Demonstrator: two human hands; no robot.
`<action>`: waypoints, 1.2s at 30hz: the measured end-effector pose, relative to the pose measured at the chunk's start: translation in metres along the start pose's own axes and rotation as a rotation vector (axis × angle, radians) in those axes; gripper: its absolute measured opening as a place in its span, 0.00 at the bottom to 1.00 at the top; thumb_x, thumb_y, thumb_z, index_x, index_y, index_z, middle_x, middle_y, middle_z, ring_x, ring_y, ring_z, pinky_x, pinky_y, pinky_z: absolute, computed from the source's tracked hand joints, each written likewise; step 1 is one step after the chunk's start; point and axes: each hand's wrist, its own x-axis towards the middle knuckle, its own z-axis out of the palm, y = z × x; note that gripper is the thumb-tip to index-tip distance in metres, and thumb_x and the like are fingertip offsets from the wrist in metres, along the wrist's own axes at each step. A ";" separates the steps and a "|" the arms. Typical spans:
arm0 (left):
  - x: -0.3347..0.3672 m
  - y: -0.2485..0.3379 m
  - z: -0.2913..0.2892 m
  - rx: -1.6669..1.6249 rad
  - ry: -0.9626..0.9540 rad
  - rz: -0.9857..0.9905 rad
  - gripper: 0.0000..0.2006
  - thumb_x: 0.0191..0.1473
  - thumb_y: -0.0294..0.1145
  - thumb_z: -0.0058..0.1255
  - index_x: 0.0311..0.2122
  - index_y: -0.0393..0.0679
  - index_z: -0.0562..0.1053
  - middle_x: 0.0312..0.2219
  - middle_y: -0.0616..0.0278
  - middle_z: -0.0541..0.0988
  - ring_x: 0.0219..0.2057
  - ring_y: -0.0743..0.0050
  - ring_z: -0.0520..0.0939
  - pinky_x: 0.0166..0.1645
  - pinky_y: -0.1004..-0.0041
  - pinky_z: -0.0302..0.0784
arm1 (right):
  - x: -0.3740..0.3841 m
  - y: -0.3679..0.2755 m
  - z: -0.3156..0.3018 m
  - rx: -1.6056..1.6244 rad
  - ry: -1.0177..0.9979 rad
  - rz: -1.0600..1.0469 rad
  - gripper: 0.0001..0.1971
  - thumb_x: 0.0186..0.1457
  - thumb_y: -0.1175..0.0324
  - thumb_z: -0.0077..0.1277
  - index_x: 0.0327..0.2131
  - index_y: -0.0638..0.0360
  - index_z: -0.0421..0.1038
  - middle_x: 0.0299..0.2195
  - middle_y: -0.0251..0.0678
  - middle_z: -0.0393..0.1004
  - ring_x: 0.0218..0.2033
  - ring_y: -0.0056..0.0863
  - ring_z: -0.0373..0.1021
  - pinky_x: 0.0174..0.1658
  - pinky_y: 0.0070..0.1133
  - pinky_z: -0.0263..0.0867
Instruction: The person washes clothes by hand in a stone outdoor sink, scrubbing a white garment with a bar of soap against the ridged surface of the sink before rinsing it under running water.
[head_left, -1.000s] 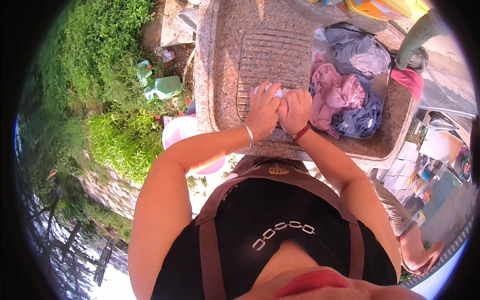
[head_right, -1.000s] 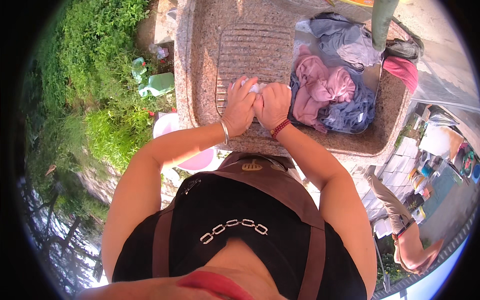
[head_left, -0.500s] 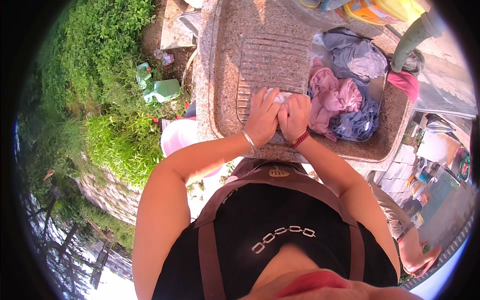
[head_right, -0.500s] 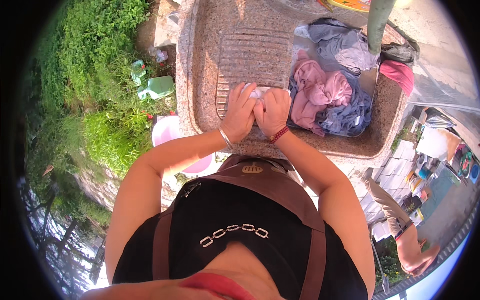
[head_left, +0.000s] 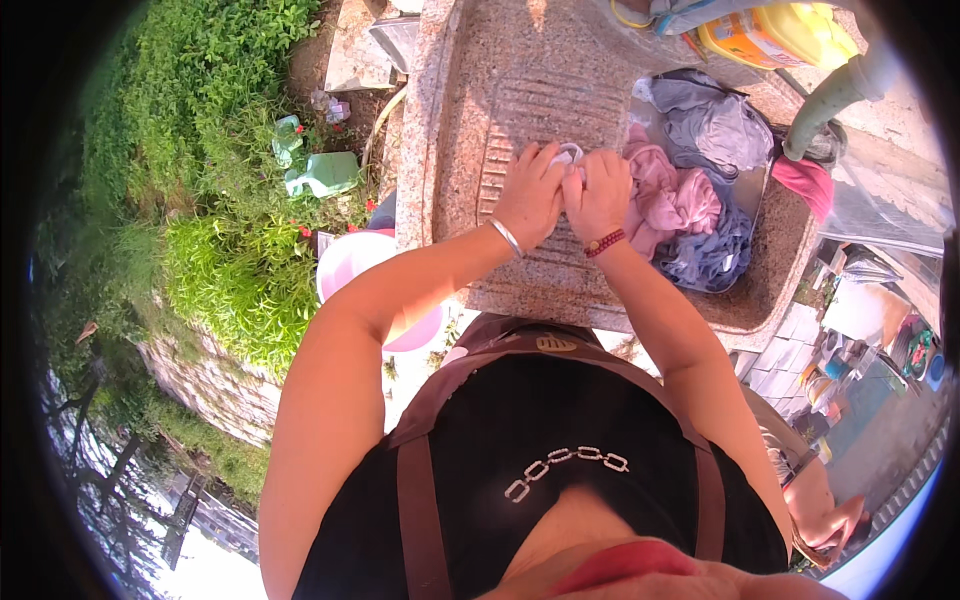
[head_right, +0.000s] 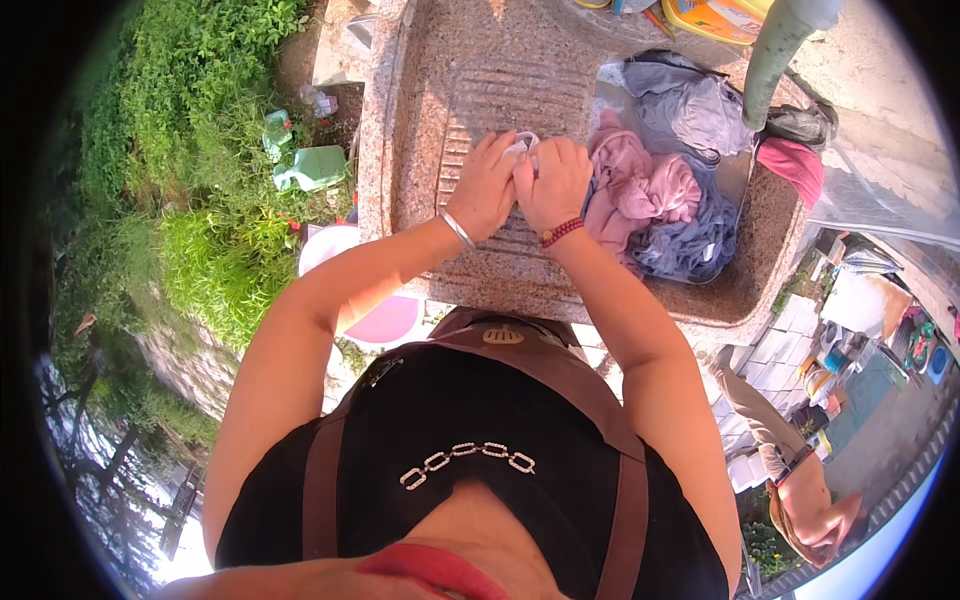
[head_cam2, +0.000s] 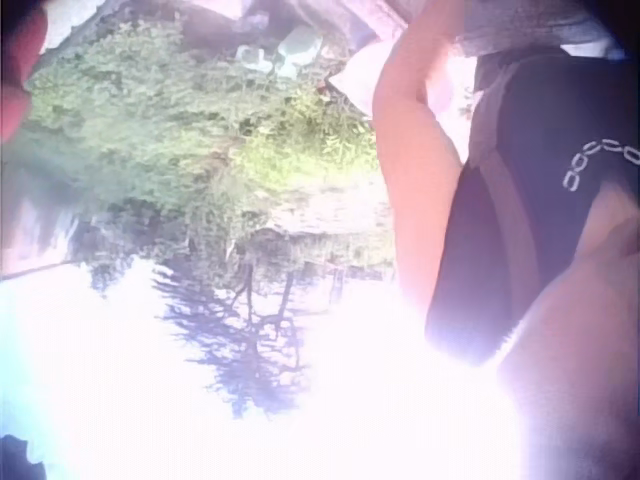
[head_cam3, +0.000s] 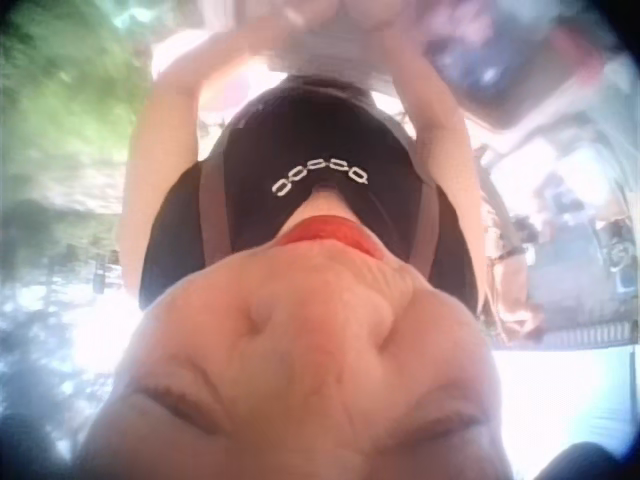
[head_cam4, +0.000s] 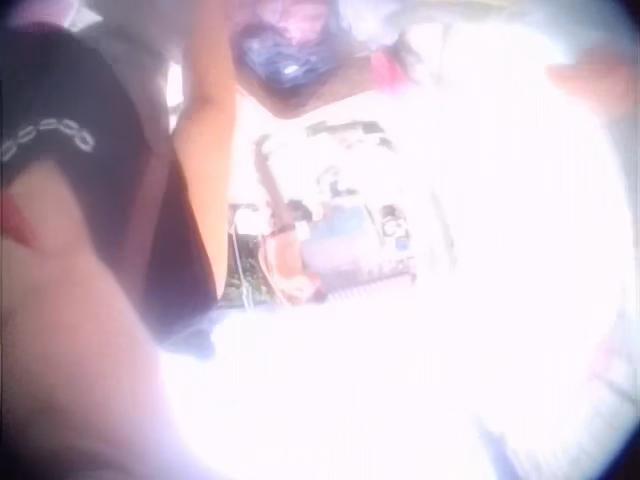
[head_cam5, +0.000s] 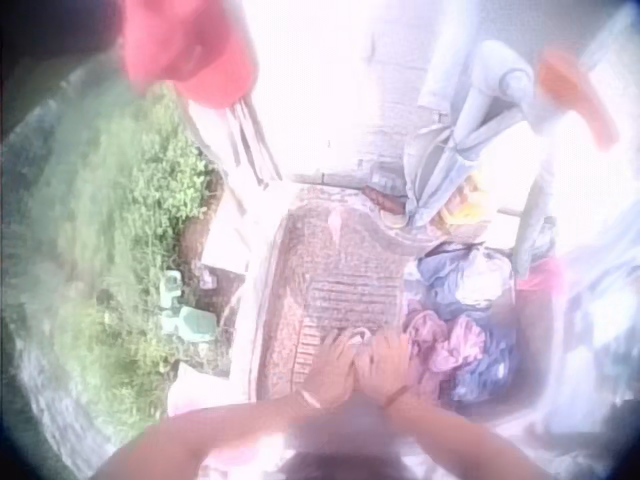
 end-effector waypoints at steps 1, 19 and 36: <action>-0.025 0.010 -0.003 -0.052 -0.027 0.070 0.13 0.51 0.31 0.46 0.43 0.40 0.69 0.57 0.45 0.61 0.59 0.40 0.58 0.60 0.41 0.50 | -0.033 -0.005 -0.006 -0.010 0.012 -0.043 0.08 0.45 0.63 0.51 0.25 0.57 0.70 0.29 0.40 0.69 0.34 0.42 0.64 0.37 0.36 0.59; -0.024 0.013 0.001 0.078 -0.023 0.101 0.13 0.53 0.31 0.44 0.43 0.38 0.71 0.56 0.42 0.62 0.59 0.39 0.59 0.62 0.49 0.52 | -0.042 -0.008 -0.010 -0.065 0.045 -0.013 0.08 0.46 0.65 0.50 0.26 0.59 0.71 0.28 0.39 0.70 0.36 0.41 0.65 0.38 0.36 0.59; 0.006 0.004 0.012 0.089 0.145 0.184 0.12 0.46 0.29 0.47 0.38 0.37 0.71 0.41 0.55 0.71 0.45 0.54 0.68 0.51 0.55 0.61 | -0.013 0.008 0.001 -0.028 -0.020 -0.032 0.07 0.46 0.65 0.50 0.22 0.58 0.71 0.29 0.37 0.71 0.34 0.39 0.66 0.39 0.34 0.59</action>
